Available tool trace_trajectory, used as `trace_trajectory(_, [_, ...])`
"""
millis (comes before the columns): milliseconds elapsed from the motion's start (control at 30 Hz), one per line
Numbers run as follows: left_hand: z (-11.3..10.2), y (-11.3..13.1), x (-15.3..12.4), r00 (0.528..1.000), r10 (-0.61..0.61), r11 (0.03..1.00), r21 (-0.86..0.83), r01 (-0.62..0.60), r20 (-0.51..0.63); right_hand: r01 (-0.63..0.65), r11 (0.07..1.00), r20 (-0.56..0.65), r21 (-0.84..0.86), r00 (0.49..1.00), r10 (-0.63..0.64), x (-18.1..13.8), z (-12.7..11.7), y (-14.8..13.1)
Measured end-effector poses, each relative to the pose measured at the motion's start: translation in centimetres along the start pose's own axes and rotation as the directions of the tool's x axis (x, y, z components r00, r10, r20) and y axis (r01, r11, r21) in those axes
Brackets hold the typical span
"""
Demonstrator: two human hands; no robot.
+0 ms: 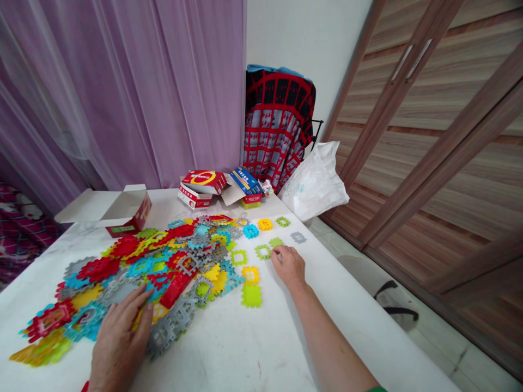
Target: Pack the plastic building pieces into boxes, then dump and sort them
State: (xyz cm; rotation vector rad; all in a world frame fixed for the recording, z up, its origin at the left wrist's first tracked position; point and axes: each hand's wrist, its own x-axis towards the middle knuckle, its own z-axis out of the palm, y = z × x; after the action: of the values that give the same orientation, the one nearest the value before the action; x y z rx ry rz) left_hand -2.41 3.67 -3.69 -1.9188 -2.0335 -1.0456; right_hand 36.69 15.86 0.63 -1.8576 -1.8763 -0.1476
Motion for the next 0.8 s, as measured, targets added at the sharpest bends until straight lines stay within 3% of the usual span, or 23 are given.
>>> trace_trajectory(133, [-0.1,0.0,0.1,1.000,0.009,1.000,0.011,-0.009,0.007,0.077,0.997,-0.020,0.023,0.997,-0.076,-0.2,0.5,-0.4])
trace_trajectory(367, [-0.2,0.2,0.0,1.000,0.015,1.000,0.016,-0.015,-0.012,0.076,0.994,0.050,-0.079,0.996,-0.073,-0.4,0.8,-1.8])
trace_trajectory(633, [-0.4,0.3,0.1,1.000,0.012,1.000,0.003,-0.012,-0.012,0.014,0.996,0.061,0.087,0.998,-0.019,-0.5,1.7,-1.3])
trace_trajectory(800, [-0.3,0.4,0.1,1.000,0.006,1.000,0.001,-0.006,-0.024,0.015,0.995,0.046,0.102,0.999,-0.020,-0.6,1.8,-1.1])
